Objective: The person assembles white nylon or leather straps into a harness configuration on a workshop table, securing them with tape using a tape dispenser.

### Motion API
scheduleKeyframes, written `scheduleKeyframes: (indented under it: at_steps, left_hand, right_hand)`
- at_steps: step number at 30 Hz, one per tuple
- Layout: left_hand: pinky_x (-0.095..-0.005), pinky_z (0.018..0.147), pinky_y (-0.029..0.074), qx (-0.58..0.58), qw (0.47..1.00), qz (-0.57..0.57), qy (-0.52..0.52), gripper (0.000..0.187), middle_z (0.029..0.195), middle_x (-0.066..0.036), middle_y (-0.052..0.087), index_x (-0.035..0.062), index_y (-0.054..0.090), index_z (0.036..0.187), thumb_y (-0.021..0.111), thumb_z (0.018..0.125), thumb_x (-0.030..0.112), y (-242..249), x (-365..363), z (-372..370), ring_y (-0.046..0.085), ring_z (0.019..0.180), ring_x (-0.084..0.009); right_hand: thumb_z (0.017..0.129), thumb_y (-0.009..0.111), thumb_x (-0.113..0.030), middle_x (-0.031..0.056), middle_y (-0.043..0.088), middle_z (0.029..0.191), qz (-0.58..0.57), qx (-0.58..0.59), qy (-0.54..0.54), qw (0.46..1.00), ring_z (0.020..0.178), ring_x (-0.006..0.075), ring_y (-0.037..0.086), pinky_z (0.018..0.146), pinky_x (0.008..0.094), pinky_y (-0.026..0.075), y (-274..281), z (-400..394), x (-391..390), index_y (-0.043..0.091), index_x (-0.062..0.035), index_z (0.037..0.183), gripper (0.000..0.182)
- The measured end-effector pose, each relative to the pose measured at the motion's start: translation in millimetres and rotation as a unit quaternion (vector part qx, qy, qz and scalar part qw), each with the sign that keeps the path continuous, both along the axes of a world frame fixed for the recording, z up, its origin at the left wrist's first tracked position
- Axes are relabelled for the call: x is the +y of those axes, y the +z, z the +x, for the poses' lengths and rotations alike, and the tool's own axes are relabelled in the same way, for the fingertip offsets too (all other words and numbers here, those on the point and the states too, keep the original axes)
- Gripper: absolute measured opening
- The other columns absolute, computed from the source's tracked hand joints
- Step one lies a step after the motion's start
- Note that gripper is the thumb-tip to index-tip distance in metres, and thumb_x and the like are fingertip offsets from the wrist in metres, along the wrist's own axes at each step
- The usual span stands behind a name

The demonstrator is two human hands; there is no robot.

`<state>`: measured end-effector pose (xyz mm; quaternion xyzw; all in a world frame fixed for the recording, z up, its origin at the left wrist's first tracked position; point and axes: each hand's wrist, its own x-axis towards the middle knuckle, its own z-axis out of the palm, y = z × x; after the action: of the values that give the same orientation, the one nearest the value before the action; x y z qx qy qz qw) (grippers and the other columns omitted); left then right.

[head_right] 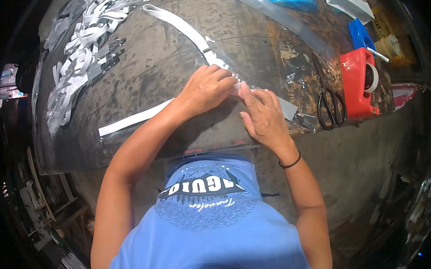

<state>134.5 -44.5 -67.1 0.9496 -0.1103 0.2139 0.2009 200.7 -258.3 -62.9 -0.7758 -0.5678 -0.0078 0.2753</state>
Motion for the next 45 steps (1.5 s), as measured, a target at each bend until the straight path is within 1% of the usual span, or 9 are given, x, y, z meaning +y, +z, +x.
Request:
scheduleKeyframes:
  at_steps: [2,5,17,27,36,38,41,43,45]
  left_hand:
    - [-0.0332,0.066,0.042,-0.016,0.997,0.077,-0.008,0.016,0.085,0.000,0.061,0.0116,0.065,0.088,0.071,0.075,0.019,-0.9,1.2,1.0,0.058,0.079,-0.0192]
    - [-0.0322,0.063,0.039,-0.056,0.993,0.107,-0.016,0.014,0.078,0.000,0.054,0.0121,0.062,0.083,0.069,0.074,0.022,-6.0,1.2,3.5,0.055,0.074,-0.0171]
    - [-0.0316,0.064,0.039,-0.087,0.990,0.105,-0.034,0.011,0.076,0.001,0.048,0.0121,0.061,0.079,0.067,0.072,0.019,-4.1,-0.4,3.7,0.051,0.076,-0.0171]
    - [-0.0305,0.067,0.040,-0.064,0.991,0.118,-0.022,0.010,0.075,0.002,0.050,0.0134,0.060,0.069,0.068,0.072,0.018,-4.1,-3.6,-1.3,0.054,0.076,-0.0143]
    - [-0.0332,0.069,0.040,-0.029,0.997,0.069,-0.035,0.017,0.082,-0.001,0.055,0.0084,0.069,0.088,0.067,0.072,0.010,0.0,-7.3,-17.0,0.054,0.080,-0.0188]
    - [-0.0331,0.072,0.041,-0.005,0.996,0.084,-0.015,0.023,0.088,-0.002,0.057,0.0073,0.070,0.096,0.067,0.073,0.010,1.5,-8.8,-21.5,0.055,0.085,-0.0194]
    - [-0.0340,0.074,0.042,0.000,0.994,0.105,0.001,0.029,0.092,-0.002,0.057,0.0069,0.069,0.102,0.067,0.074,0.011,1.0,-10.8,-24.7,0.056,0.087,-0.0199]
    - [-0.0344,0.075,0.042,0.006,0.995,0.100,0.007,0.029,0.095,-0.002,0.057,0.0072,0.069,0.103,0.067,0.075,0.011,0.6,-12.5,-26.8,0.056,0.090,-0.0201]
    - [-0.0348,0.077,0.042,0.011,0.995,0.097,0.014,0.029,0.097,-0.002,0.058,0.0075,0.068,0.104,0.067,0.075,0.011,0.5,-12.8,-26.8,0.056,0.092,-0.0203]
  right_hand:
    - [0.079,0.070,-0.009,0.0037,0.064,0.123,-0.001,0.005,-0.004,1.000,0.116,0.0279,0.051,0.105,0.0469,0.036,-1.0,0.2,0.2,0.028,-0.0024,0.150,0.083]
    - [0.079,0.070,-0.009,0.0037,0.064,0.123,0.001,0.003,-0.004,1.000,0.117,0.0279,0.051,0.106,0.0467,0.036,-2.7,0.9,0.1,0.029,-0.0023,0.150,0.082]
    - [0.080,0.070,-0.010,0.0034,0.064,0.123,0.000,-0.001,-0.009,1.000,0.116,0.0275,0.051,0.106,0.0464,0.037,0.1,-0.7,-0.1,0.029,-0.0028,0.150,0.082]
    - [0.080,0.069,-0.010,0.0034,0.063,0.125,-0.001,-0.004,-0.007,1.000,0.116,0.0279,0.051,0.105,0.0473,0.037,-0.4,-0.2,-0.1,0.026,-0.0032,0.151,0.084]
    - [0.079,0.069,-0.007,0.0050,0.063,0.124,0.001,-0.001,-0.007,1.000,0.114,0.0281,0.052,0.104,0.0455,0.038,4.5,1.4,-0.5,0.026,-0.0021,0.151,0.084]
    - [0.080,0.065,-0.001,0.0092,0.065,0.120,0.046,0.168,-0.016,0.985,0.111,0.0292,0.055,0.102,0.0424,0.039,9.9,6.6,-1.9,0.026,-0.0007,0.151,0.081]
    - [0.081,0.061,0.005,0.0126,0.067,0.116,0.090,0.085,-0.046,0.991,0.108,0.0303,0.056,0.099,0.0394,0.040,22.8,24.2,7.8,0.025,0.0002,0.151,0.078]
    - [0.082,0.058,0.008,0.0101,0.069,0.114,0.095,0.089,-0.038,0.991,0.109,0.0293,0.056,0.098,0.0386,0.041,26.2,30.9,15.5,0.027,-0.0006,0.151,0.076]
    - [0.081,0.057,0.008,0.0069,0.069,0.114,0.083,0.026,0.017,0.996,0.109,0.0277,0.057,0.096,0.0388,0.042,24.2,33.8,22.6,0.029,-0.0030,0.150,0.076]
